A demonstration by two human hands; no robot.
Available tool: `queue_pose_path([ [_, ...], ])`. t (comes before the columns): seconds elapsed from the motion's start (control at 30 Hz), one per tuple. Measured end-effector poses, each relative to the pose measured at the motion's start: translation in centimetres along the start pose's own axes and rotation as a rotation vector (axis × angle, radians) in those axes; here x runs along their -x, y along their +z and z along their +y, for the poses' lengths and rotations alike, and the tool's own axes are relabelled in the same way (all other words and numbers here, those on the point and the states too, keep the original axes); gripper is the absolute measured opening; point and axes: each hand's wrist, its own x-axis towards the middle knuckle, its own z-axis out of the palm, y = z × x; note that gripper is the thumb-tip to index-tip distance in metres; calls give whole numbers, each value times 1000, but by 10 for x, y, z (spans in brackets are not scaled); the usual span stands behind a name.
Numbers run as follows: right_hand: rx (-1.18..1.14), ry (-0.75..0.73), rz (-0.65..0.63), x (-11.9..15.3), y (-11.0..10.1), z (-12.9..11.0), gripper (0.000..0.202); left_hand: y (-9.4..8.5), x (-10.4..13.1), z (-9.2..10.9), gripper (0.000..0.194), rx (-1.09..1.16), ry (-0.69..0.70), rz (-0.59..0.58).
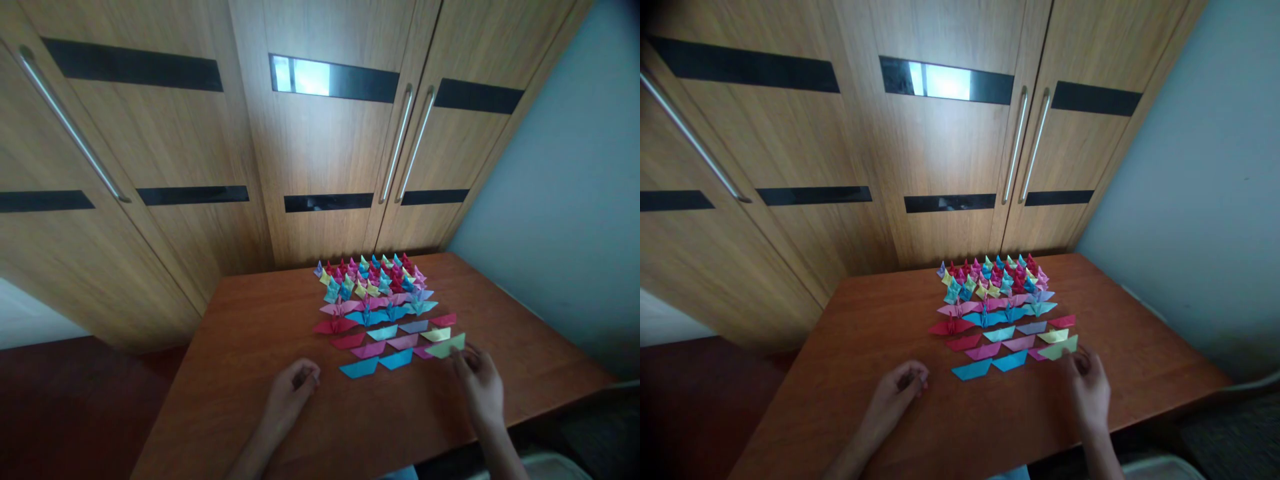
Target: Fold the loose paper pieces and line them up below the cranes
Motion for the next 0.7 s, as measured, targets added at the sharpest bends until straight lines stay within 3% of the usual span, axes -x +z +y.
queue_pose_path([
  [0.17,503,99,-9,-49,-26,35,59,3,-1,-1,29,-11,-6,4],
  [0.33,795,162,-142,-56,-20,31,59,3,0,2,26,-40,-8,-7],
  [0.5,877,152,-213,-58,-19,28,57,2,1,3,23,-58,2,-19],
  [0.7,878,168,-212,-58,-18,24,56,2,1,1,24,-72,10,-38],
])
